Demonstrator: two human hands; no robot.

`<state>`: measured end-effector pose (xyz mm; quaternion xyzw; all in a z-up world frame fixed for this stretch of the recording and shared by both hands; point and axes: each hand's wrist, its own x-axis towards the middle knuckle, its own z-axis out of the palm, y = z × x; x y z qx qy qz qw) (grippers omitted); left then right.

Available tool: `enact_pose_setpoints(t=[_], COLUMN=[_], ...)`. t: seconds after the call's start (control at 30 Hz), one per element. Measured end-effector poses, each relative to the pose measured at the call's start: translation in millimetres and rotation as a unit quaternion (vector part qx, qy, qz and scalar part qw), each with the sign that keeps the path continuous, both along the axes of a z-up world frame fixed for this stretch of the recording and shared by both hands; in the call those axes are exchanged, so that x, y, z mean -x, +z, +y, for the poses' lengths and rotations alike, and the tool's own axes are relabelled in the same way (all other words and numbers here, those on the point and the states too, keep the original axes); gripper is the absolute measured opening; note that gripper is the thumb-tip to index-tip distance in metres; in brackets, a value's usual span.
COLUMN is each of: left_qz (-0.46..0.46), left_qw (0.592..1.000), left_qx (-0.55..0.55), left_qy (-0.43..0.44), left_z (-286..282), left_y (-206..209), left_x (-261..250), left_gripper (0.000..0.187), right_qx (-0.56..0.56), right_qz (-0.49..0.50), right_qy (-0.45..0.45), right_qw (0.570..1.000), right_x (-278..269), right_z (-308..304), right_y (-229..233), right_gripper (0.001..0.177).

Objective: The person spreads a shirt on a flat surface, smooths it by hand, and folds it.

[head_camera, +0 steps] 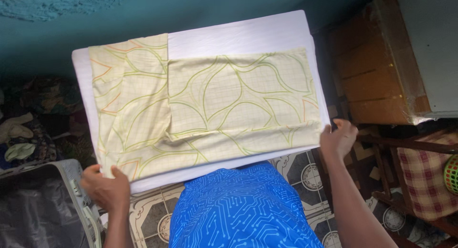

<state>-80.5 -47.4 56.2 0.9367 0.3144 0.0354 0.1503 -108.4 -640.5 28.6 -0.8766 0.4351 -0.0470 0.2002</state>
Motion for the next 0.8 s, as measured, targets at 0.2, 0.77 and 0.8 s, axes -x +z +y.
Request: enact_pose_setpoints(t=[0.2, 0.77, 0.8], left_qz=[0.019, 0.017, 0.016], left_qw=[0.938, 0.883, 0.878], left_qx=[0.171, 0.141, 0.143], left_qy=[-0.3, -0.448, -0.456], left_z=[-131, -197, -198], left_y=[-15, -19, -18], left_x=[-10, -11, -12], left_gripper=[0.014, 0.037, 0.037], right_qx=[-0.002, -0.003, 0.018], right_qz=[-0.159, 0.256, 0.239], right_qy=[0.384, 0.489, 0.451], right_qw=[0.91, 0.834, 0.86], right_x=[-26, 4, 9], right_z=[103, 103, 75], right_y=[-18, -43, -44], right_gripper=[0.043, 0.098, 0.098])
